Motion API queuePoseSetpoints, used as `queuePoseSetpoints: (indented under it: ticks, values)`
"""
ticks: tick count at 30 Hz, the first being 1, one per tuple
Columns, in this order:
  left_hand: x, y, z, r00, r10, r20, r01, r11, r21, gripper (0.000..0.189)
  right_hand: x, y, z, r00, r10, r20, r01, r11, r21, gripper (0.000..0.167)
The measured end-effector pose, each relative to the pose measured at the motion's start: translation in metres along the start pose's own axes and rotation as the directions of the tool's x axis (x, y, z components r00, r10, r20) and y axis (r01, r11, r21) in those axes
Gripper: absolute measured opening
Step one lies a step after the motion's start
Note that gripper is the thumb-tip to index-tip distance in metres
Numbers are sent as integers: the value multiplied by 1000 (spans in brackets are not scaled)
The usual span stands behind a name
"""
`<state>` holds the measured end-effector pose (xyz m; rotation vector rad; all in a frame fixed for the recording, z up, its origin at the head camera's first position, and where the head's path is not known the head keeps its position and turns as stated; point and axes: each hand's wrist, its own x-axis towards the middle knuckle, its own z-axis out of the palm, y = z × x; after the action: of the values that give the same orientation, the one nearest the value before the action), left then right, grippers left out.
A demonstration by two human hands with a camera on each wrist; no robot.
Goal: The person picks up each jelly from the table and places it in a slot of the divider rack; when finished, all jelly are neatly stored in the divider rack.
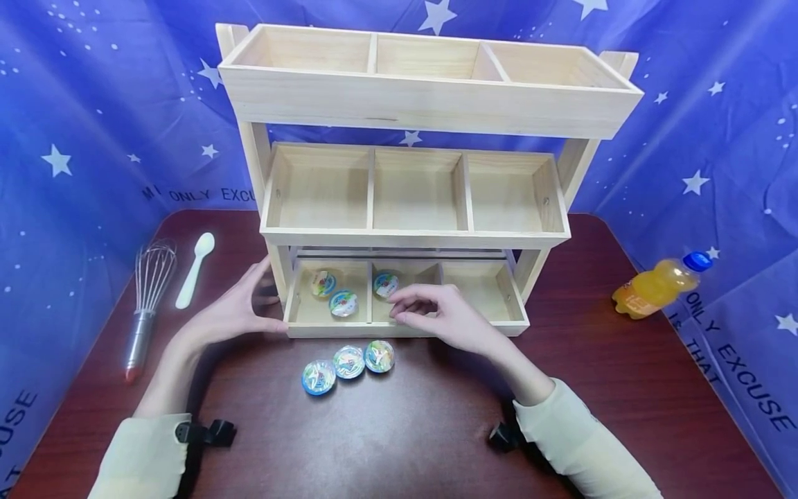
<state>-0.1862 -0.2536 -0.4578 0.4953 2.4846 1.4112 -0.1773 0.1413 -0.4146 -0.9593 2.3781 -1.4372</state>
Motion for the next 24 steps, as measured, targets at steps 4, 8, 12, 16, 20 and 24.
queuePoseSetpoints:
  ticks: [4, 8, 12, 16, 20, 24]
  values:
    - [0, 1, 0, 1000, -5, -1, 5, 1000, 11, 133, -1, -1, 1, 998, 5, 68, -4, 1000, -7, 30]
    - [0, 1, -1, 1000, -5, -4, 5, 1000, 17, 134, -2, -2, 1, 989, 34, 144, -32, 999, -17, 33]
    - [1, 0, -1, 1000, -6, -5, 6, 1000, 14, 134, -3, -6, 2, 976, 42, 215, -29, 997, -66, 35]
    - [0, 0, -1, 1000, -5, -3, 5, 1000, 14, 134, -5, -10, 5, 967, 33, 251, 4, 989, -145, 36]
    - [0, 0, -1, 1000, -5, -2, 5, 1000, 18, 134, -6, -12, 8, 966, 31, 258, 27, 975, -219, 38]
    - [1, 0, -1, 1000, -14, -6, 14, 1000, 17, 133, -7, -13, 12, 961, 33, 273, 42, 963, -265, 41]
